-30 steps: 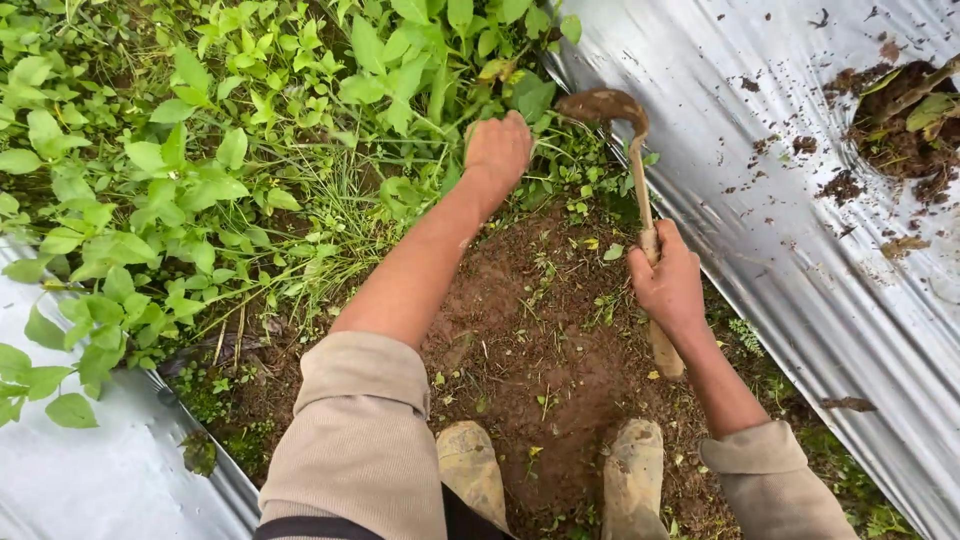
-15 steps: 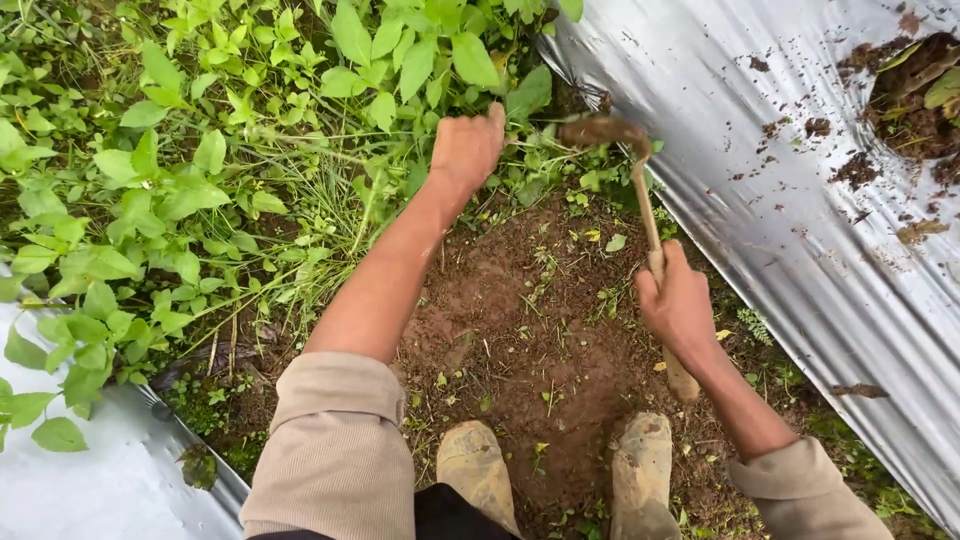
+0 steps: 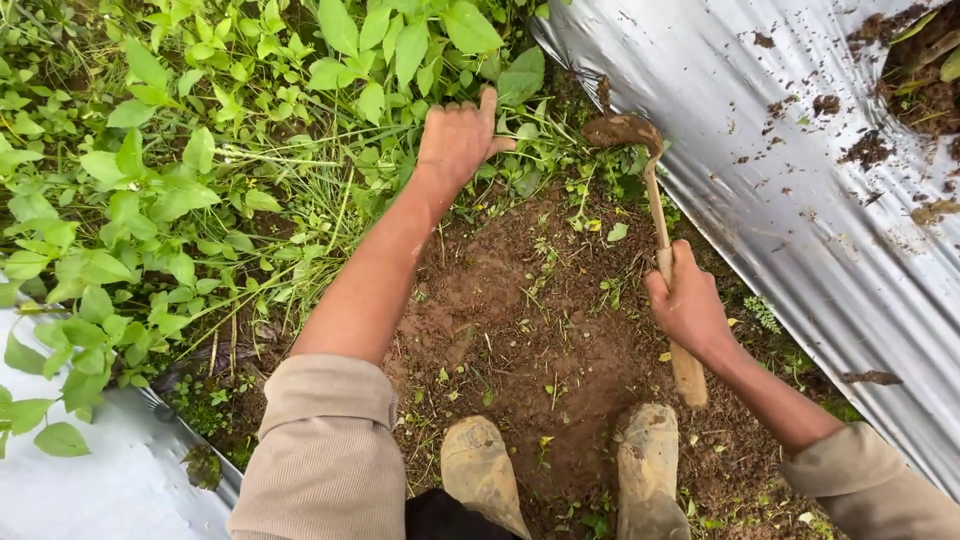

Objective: Removing weeds from a garden path using a hand hoe and manual pulling.

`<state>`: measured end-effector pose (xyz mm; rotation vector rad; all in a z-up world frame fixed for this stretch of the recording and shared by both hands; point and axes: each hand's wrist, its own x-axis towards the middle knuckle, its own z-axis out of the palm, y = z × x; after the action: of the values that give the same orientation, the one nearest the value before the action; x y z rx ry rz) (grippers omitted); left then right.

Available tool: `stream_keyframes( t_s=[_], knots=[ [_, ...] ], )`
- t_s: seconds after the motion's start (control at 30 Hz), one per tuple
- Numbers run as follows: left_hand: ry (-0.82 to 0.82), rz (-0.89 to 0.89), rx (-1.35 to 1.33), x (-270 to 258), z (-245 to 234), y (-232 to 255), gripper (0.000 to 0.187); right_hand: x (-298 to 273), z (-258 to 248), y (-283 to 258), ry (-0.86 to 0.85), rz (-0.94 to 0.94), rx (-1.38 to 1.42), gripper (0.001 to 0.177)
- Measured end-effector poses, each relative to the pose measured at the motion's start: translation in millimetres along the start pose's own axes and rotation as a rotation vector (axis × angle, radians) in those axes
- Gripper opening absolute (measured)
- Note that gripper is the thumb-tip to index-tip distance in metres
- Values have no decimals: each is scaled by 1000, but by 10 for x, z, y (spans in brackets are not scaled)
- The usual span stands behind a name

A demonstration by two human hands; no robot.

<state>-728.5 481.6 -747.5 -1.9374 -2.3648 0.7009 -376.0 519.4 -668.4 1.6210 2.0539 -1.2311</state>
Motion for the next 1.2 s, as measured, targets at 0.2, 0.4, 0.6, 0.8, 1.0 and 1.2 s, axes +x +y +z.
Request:
stream_keyframes(
  t_s=[0.2, 0.4, 0.6, 0.8, 1.0, 1.2],
  knots=[
    [72, -21, -5, -150, -600, 145, 115, -40, -44, -202, 33, -34, -1, 6],
    [117, 110, 55, 86, -630, 839, 119, -147, -56, -364, 21, -2, -22, 8],
    [162, -101, -105, 412, -28, 1069, 64, -98, 145, -166, 44, -20, 115, 8],
    [142, -59, -213, 237, -28, 1033, 28, -220, -4, -193, 152, -178, 72, 25],
    [-12, -96, -288, 238, -127, 957, 37, -54, -50, -280, 297, -233, 207, 16],
    [75, 30, -460, 410, 269, 933, 23, 245, 409, -182, 277, -391, 312, 11]
  ],
)
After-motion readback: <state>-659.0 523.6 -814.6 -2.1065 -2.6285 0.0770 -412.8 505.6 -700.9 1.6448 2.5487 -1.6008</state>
